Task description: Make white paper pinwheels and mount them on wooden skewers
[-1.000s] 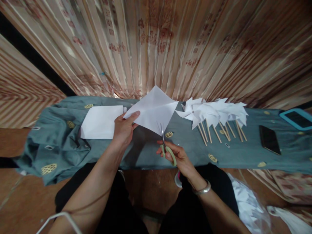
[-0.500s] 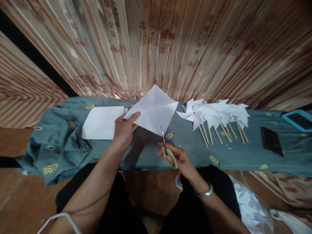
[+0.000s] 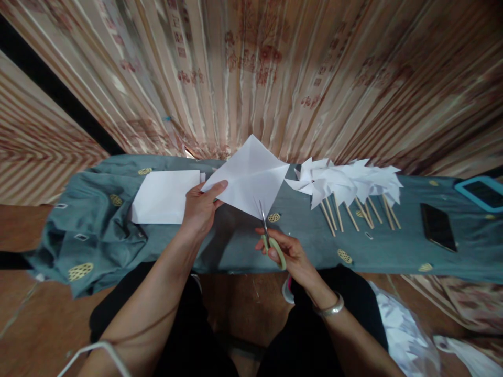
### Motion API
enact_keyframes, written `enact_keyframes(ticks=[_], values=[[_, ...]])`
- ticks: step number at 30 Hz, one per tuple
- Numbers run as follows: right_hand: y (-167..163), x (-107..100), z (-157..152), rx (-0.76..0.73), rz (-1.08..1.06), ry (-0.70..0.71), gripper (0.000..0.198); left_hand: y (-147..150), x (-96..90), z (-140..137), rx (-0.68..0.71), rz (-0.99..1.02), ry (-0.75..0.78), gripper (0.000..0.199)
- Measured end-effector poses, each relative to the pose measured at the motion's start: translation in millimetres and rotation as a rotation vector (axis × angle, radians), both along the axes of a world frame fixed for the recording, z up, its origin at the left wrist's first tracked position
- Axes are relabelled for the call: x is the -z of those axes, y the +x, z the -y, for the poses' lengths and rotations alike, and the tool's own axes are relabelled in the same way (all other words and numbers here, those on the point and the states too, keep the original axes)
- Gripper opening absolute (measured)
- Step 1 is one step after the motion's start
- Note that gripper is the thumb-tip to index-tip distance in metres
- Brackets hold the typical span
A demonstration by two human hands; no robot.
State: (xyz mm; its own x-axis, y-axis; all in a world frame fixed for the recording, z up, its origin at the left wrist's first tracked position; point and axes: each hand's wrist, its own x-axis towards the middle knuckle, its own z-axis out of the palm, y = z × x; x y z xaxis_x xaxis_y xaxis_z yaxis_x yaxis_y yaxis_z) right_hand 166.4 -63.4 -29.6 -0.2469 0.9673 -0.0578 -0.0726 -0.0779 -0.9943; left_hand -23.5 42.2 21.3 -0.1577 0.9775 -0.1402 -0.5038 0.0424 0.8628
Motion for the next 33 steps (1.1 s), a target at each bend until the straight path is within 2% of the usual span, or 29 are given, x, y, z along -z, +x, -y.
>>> enact_keyframes(ticks=[10,23,33], values=[[-1.8,2.7,-0.3,0.02,0.007,-0.032,0.052,-0.6,-0.3,-0.2,-0.004,0.012,-0.006,0.031],[-3.5,9.2,-0.4,0.073,-0.046,-0.078,0.043,-1.3,1.4,-1.0,-0.001,-0.015,-0.006,0.033],[-3.5,8.2,-0.2,0.096,-0.063,-0.095,0.053,5.3,-0.4,6.2,0.064,-0.032,-0.037,0.039]])
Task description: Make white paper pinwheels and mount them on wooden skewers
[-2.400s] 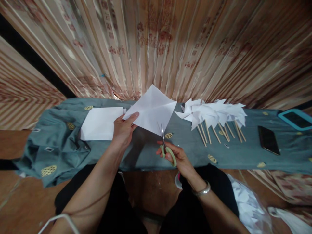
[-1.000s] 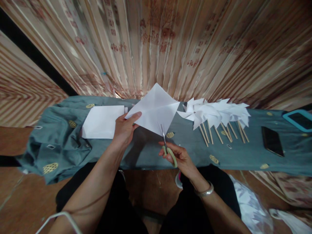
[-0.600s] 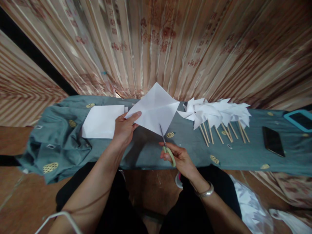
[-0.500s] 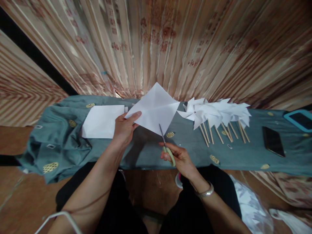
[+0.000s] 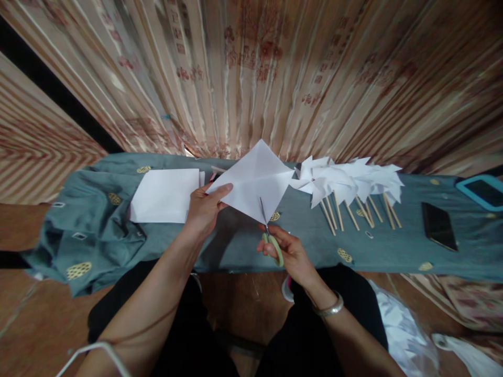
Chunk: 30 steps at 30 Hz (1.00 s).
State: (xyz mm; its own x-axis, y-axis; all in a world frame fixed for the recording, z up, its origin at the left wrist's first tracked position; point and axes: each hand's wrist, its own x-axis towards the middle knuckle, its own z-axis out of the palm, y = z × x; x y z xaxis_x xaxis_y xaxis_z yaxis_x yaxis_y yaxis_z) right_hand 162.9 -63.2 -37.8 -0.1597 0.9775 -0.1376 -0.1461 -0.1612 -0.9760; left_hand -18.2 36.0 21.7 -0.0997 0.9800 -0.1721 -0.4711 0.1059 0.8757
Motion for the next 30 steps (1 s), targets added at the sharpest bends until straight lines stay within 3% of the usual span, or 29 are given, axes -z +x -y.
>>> enact_keyframes(ticks=[30], values=[[-1.2,-9.6,-2.6,0.038,0.015,-0.023,0.05,4.8,8.2,3.0,0.029,0.0,-0.056,0.034]])
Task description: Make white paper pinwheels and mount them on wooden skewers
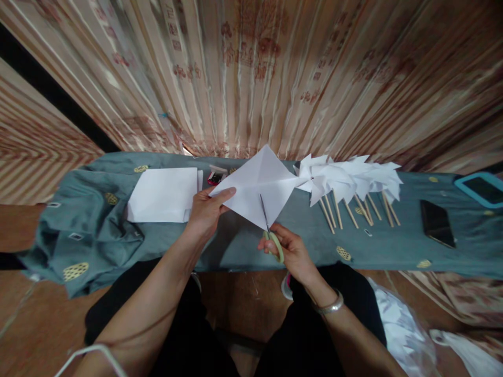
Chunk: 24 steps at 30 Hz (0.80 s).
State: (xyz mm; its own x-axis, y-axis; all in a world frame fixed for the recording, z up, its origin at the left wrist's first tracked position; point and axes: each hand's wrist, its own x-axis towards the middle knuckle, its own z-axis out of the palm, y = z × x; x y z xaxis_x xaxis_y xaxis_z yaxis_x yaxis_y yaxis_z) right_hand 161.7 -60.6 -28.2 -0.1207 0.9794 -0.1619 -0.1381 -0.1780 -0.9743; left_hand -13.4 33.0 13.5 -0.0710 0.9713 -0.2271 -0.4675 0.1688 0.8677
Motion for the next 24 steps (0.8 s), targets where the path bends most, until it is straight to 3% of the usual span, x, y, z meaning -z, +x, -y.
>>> enact_keyframes(ticks=[24], values=[[0.3,-3.1,-1.0,-0.008,0.013,-0.017,0.045,1.5,2.7,3.1,0.013,0.008,-0.012,0.031]])
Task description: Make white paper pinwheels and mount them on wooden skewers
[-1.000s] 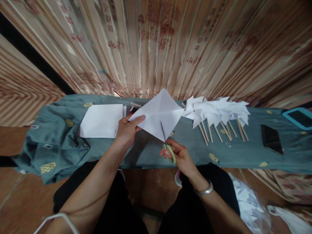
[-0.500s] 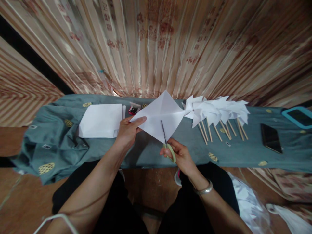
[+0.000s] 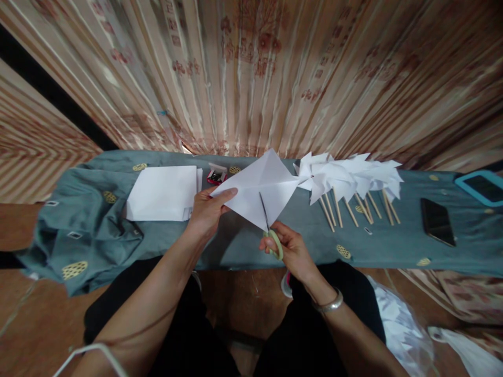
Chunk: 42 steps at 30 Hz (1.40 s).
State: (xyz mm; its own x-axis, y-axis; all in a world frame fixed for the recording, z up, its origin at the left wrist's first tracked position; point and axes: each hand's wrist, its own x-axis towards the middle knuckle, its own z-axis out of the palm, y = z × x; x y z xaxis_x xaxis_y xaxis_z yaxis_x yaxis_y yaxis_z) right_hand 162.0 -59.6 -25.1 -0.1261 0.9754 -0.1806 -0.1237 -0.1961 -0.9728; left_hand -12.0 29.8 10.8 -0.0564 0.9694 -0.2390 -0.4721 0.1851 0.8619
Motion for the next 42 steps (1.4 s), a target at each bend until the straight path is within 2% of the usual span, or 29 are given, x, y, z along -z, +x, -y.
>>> enact_keyframes(ticks=[11,16,20,24,26,28,33,35,38,42], values=[[0.8,-2.6,1.0,-0.049,-0.016,-0.017,0.047,0.9,-2.2,-1.5,-0.005,-0.011,0.002,0.034],[6.4,6.2,5.0,-0.12,-0.019,-0.013,0.064,-6.6,-3.4,-9.0,-0.054,-0.02,0.052,0.033],[23.7,5.9,7.4,-0.216,0.069,-0.039,0.06,-14.9,-8.7,-14.5,-0.095,-0.008,0.105,0.029],[51.6,-8.7,8.8,-0.315,0.095,-0.056,0.055,-21.8,-15.1,-16.2,-0.123,-0.012,0.107,0.025],[64.4,-16.3,8.7,-0.312,0.086,-0.04,0.054,-23.5,-16.1,-15.7,-0.117,-0.014,0.112,0.023],[73.6,-19.5,7.0,-0.212,0.069,0.001,0.055,-23.7,-14.8,-14.4,-0.085,-0.022,0.118,0.024],[81.4,-11.0,-4.4,0.336,0.057,0.146,0.049,-19.7,-3.9,-9.5,0.072,-0.085,0.041,0.03],[80.6,-9.5,-8.7,0.454,0.085,0.196,0.048,-17.0,0.9,-7.7,0.126,-0.141,-0.001,0.028],[76.0,-12.7,-12.5,0.466,0.139,0.244,0.049,-11.6,5.7,-4.9,0.197,-0.213,-0.016,0.023],[67.8,-14.4,-14.7,0.354,0.154,0.213,0.054,-4.4,6.7,0.6,0.343,-0.273,-0.021,0.019]])
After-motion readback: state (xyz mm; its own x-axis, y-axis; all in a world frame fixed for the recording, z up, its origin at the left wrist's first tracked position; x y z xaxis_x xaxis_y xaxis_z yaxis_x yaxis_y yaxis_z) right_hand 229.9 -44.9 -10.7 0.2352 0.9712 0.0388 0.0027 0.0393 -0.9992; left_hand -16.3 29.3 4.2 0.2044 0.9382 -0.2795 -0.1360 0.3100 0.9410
